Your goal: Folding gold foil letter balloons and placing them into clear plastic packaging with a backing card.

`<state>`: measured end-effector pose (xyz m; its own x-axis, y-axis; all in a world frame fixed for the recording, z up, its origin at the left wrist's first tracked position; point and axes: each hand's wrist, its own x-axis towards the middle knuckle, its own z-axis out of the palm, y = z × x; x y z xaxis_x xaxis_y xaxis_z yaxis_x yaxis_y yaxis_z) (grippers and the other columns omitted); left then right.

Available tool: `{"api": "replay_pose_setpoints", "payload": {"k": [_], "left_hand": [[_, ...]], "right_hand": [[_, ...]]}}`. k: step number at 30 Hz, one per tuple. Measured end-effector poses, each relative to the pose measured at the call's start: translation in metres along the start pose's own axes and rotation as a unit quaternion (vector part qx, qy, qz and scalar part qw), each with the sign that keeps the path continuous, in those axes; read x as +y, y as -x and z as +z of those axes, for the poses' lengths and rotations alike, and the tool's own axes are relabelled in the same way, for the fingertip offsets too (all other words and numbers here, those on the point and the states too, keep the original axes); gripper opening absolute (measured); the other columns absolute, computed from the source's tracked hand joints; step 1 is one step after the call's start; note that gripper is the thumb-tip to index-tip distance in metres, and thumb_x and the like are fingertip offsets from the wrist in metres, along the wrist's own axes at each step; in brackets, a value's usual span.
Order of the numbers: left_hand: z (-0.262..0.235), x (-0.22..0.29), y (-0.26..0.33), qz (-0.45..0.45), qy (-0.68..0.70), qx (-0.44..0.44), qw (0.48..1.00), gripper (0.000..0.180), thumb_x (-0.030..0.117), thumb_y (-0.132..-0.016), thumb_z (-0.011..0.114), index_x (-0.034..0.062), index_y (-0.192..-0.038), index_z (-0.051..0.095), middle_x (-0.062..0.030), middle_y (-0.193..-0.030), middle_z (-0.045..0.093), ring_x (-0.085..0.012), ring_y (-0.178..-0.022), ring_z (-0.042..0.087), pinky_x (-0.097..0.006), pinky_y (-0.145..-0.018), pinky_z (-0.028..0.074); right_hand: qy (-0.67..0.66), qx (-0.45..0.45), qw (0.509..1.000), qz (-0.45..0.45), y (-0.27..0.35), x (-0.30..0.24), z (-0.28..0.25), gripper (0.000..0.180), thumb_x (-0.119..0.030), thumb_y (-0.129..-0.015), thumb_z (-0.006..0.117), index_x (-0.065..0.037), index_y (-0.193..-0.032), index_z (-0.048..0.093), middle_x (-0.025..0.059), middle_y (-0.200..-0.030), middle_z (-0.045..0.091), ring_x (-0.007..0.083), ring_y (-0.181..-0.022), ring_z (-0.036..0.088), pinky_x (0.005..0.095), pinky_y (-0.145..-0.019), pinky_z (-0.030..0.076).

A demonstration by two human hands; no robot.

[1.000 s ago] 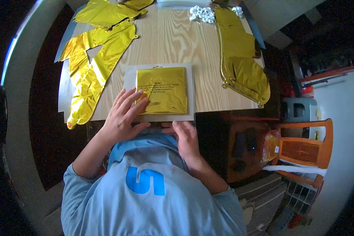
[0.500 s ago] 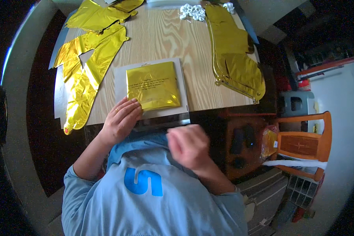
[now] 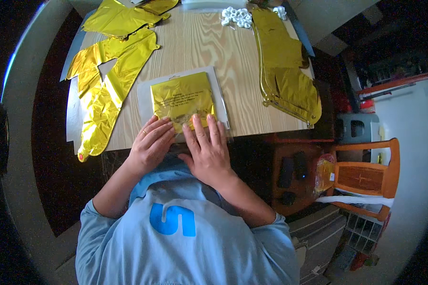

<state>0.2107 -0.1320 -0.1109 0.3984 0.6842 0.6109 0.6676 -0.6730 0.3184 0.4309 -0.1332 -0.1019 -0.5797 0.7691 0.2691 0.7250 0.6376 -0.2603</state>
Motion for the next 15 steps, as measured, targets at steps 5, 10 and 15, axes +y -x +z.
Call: {"api": "replay_pose_setpoints", "payload": {"k": [5,10,15], "left_hand": [[-0.001,-0.002,0.001,0.006,0.006,-0.003,1.0,0.03,0.009,-0.081,0.078,0.0022,-0.11,0.069,-0.0129,-0.118,0.066,-0.0324,-0.122,0.062,-0.054,-0.11,0.044],[-0.006,0.0,0.0,-0.007,0.006,-0.042,0.999,0.033,0.009,-0.08,0.079,0.0034,-0.11,0.069,-0.0139,-0.119,0.066,-0.0345,-0.124,0.061,-0.056,-0.113,0.04],[-0.013,0.0,-0.004,-0.016,0.043,-0.081,0.996,0.036,0.012,-0.079,0.081,0.0051,-0.112,0.067,-0.0132,-0.122,0.063,-0.0341,-0.127,0.058,-0.057,-0.115,0.038]], "right_hand": [[-0.019,-0.011,1.0,-0.021,0.001,-0.002,0.0,0.077,-0.039,-0.085,0.074,-0.007,-0.149,0.047,0.0213,-0.16,0.034,0.0501,-0.145,0.029,0.0636,-0.117,0.026],[-0.017,-0.018,1.0,-0.016,0.003,-0.001,-0.001,0.078,-0.038,-0.084,0.074,-0.006,-0.149,0.046,0.0218,-0.161,0.032,0.0481,-0.147,0.028,0.0622,-0.118,0.026],[-0.058,0.121,0.989,-0.066,0.027,0.003,-0.008,0.037,-0.019,-0.088,0.071,0.005,-0.116,0.066,0.0227,-0.13,0.062,0.0388,-0.125,0.057,0.0522,-0.108,0.044]]}}
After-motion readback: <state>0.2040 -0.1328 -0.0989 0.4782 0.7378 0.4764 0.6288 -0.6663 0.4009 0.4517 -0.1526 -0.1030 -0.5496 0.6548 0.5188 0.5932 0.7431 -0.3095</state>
